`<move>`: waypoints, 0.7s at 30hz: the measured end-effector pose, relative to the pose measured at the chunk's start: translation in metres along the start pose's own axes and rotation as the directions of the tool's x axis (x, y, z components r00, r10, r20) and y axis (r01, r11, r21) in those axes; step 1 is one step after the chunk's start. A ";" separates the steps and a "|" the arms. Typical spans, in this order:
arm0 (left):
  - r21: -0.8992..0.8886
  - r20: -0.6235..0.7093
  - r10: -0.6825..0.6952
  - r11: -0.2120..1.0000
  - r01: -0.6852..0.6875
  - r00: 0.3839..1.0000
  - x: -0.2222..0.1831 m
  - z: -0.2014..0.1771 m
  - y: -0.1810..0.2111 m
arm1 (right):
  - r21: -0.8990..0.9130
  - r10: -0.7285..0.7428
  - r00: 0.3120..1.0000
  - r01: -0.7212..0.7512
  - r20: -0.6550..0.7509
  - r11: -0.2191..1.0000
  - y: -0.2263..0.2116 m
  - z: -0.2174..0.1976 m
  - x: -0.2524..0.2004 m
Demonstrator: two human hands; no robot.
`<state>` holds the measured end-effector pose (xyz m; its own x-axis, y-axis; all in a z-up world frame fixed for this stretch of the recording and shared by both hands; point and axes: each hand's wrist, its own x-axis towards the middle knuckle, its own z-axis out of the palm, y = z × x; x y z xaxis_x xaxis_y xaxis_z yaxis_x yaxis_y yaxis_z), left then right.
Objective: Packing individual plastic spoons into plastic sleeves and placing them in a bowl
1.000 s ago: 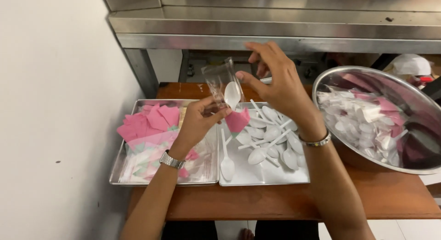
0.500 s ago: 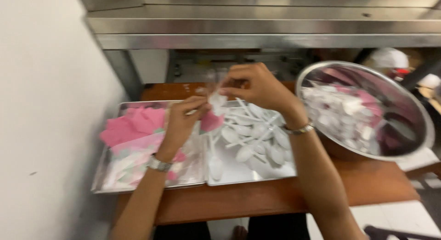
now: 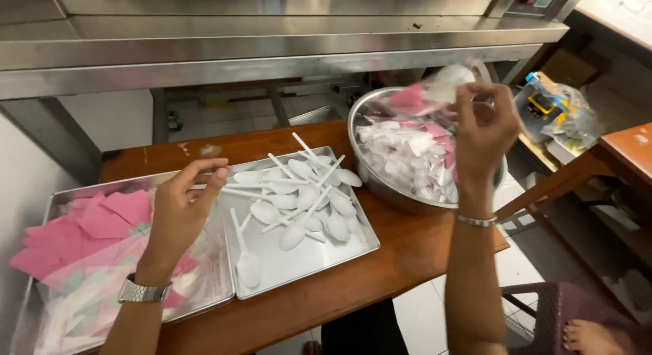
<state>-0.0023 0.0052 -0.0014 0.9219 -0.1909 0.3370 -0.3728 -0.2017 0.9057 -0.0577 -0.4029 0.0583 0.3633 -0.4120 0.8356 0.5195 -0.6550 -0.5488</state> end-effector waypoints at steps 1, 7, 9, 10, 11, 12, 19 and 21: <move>0.036 0.002 -0.007 0.999 0.007 1.000 -0.001 0.000 0.002 | -0.150 -0.090 0.996 0.092 0.024 0.984 0.012 -0.014 0.005; 0.149 0.003 0.016 0.989 -0.016 1.000 0.000 -0.003 -0.004 | -0.687 0.178 0.909 0.146 0.377 0.712 0.059 -0.052 -0.012; 0.165 0.006 0.039 0.986 -0.039 0.999 0.000 -0.002 -0.009 | -0.769 0.407 0.806 0.090 0.430 0.633 0.073 -0.058 -0.023; 0.175 0.009 0.054 0.983 -0.055 0.998 0.001 -0.002 -0.011 | -0.771 0.522 0.723 0.023 0.453 0.637 0.082 -0.060 -0.028; 0.185 0.013 0.070 0.980 -0.071 0.997 0.001 -0.003 -0.013 | -0.774 0.622 0.624 -0.043 0.473 0.631 0.092 -0.060 -0.033; 0.195 0.000 0.062 0.979 -0.061 0.998 0.002 -0.002 -0.014 | -0.766 0.618 0.617 -0.039 0.487 0.642 0.088 -0.059 -0.031; 0.291 -0.030 0.219 0.935 -0.201 0.975 0.015 -0.024 -0.039 | -0.573 0.075 0.840 0.297 0.537 0.764 0.054 -0.043 -0.034; 0.275 -0.074 0.188 0.948 -0.161 0.979 0.014 -0.036 -0.046 | -0.449 -0.135 0.833 0.417 0.536 0.790 0.023 -0.025 -0.043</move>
<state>0.0316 0.0462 -0.0289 0.8408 -0.1538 0.5190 -0.5306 -0.4243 0.7338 -0.0812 -0.4163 0.0106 0.6468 0.0847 0.7579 0.2148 -0.9738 -0.0745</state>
